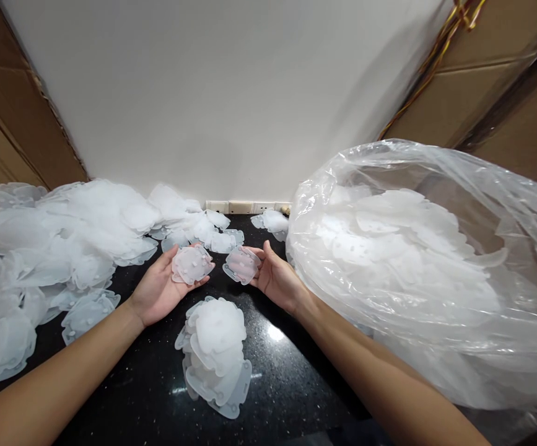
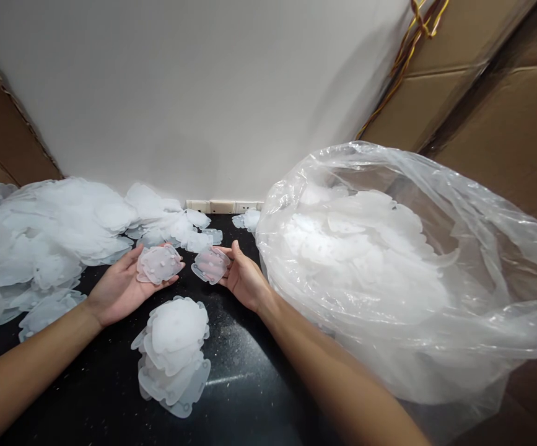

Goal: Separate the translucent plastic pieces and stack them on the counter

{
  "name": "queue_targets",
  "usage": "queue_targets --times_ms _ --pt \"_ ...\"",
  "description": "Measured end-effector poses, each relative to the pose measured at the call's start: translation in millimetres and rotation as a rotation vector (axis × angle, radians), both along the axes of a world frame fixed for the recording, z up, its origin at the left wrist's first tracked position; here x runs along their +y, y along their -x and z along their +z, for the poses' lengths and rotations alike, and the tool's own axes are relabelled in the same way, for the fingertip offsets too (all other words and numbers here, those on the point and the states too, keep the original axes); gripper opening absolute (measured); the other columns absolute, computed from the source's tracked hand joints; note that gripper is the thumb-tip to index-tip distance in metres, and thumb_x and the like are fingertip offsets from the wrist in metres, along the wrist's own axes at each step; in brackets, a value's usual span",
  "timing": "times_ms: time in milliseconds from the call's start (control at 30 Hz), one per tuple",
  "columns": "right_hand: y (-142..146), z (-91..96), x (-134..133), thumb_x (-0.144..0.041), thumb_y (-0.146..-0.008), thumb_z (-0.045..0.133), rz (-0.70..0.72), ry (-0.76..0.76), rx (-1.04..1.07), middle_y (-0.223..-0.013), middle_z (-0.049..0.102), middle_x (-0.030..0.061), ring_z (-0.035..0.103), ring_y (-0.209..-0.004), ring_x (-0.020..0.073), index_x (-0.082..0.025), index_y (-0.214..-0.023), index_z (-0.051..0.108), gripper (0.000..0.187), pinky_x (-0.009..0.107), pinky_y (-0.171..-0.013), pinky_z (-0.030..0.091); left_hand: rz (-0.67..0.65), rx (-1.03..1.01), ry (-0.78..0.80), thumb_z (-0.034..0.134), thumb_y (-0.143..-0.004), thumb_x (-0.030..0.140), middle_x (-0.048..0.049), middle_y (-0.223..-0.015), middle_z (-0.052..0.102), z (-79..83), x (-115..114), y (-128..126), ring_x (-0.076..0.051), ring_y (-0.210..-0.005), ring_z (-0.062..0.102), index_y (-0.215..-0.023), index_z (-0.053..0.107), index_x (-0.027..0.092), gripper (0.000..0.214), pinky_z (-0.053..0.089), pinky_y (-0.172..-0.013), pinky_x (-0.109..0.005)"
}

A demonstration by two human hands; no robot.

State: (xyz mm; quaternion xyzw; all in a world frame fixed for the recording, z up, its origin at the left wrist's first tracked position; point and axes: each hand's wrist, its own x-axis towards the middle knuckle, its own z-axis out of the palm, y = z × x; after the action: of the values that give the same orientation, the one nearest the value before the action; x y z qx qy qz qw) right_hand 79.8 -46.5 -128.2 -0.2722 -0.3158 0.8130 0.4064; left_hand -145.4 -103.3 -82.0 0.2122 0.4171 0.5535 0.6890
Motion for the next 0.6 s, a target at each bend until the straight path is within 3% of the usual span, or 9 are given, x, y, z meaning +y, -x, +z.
queue_targets --times_ms 167,267,300,367,433,500,600 --pt "2 1.6 -4 -0.06 -0.096 0.045 -0.003 -0.071 -0.025 -0.111 0.073 0.0089 0.07 -0.105 0.0208 -0.02 -0.105 0.069 0.048 0.037 -0.092 0.054 -0.009 -0.009 0.015 0.037 -0.101 0.035 -0.0187 -0.113 0.073 -0.1 0 -1 -0.028 -0.104 0.07 -0.146 0.044 0.009 0.053 0.055 -0.089 -0.039" --pt "2 16.2 -21 -0.069 -0.088 0.051 0.055 -0.333 -0.052 -0.122 0.07 0.0079 0.066 -0.113 0.0222 -0.024 -0.113 0.069 0.055 0.038 -0.098 0.051 -0.005 -0.026 0.011 0.034 -0.102 0.035 -0.0184 -0.113 0.073 1.1 -1 -2 -0.026 -0.101 0.071 -0.147 0.043 0.008 0.053 0.055 -0.089 -0.038" --pt "2 23.0 -29 -0.071 -0.086 0.052 0.12 -0.458 -0.073 -0.129 0.067 0.0076 0.062 -0.12 0.0234 -0.026 -0.118 0.068 0.058 0.04 -0.103 0.048 0.0 -0.036 0.009 0.034 -0.102 0.035 -0.0183 -0.112 0.073 1.4 -2 -3 -0.026 -0.1 0.071 -0.147 0.043 0.007 0.053 0.055 -0.09 -0.038" --pt "-1 36.3 -43 -0.068 -0.086 0.055 0.382 -0.722 -0.141 -0.137 0.062 0.0084 0.052 -0.133 0.0259 -0.025 -0.122 0.068 0.058 0.044 -0.114 0.036 0.005 -0.051 0.015 0.034 -0.102 0.037 -0.0185 -0.112 0.073 1.8 -3 -3 -0.026 -0.102 0.071 -0.147 0.042 0.006 0.055 0.053 -0.094 -0.04" --pt "-4 44.5 -52 -0.065 -0.088 0.053 0.573 -0.892 -0.153 -0.138 0.061 0.0096 0.046 -0.139 0.0272 -0.023 -0.12 0.071 0.056 0.046 -0.118 0.029 0.0 -0.059 0.021 0.034 -0.102 0.04 -0.0193 -0.113 0.073 1.5 -3 -4 -0.028 -0.106 0.069 -0.148 0.041 0.006 0.057 0.051 -0.098 -0.042" --pt "-7 44.6 -52 -0.064 -0.092 0.047 0.528 -0.931 -0.146 -0.133 0.065 0.0099 0.05 -0.136 0.0275 -0.022 -0.117 0.072 0.055 0.048 -0.117 0.032 -0.02 -0.06 0.013 0.034 -0.102 0.043 -0.0201 -0.115 0.072 0.6 -3 -4 -0.029 -0.109 0.069 -0.148 0.04 0.007 0.059 0.049 -0.101 -0.043" --pt "-7 32.1 -41 -0.051 -0.096 0.051 0.211 -0.953 -0.289 -0.13 0.067 0.008 0.057 -0.129 0.0264 -0.026 -0.123 0.068 0.041 0.051 -0.113 0.038 -0.062 -0.074 -0.013 0.037 -0.101 0.044 -0.0205 -0.117 0.071 -1.2 -3 -3 -0.028 -0.108 0.068 -0.149 0.038 0.006 0.061 0.05 -0.1 -0.042"
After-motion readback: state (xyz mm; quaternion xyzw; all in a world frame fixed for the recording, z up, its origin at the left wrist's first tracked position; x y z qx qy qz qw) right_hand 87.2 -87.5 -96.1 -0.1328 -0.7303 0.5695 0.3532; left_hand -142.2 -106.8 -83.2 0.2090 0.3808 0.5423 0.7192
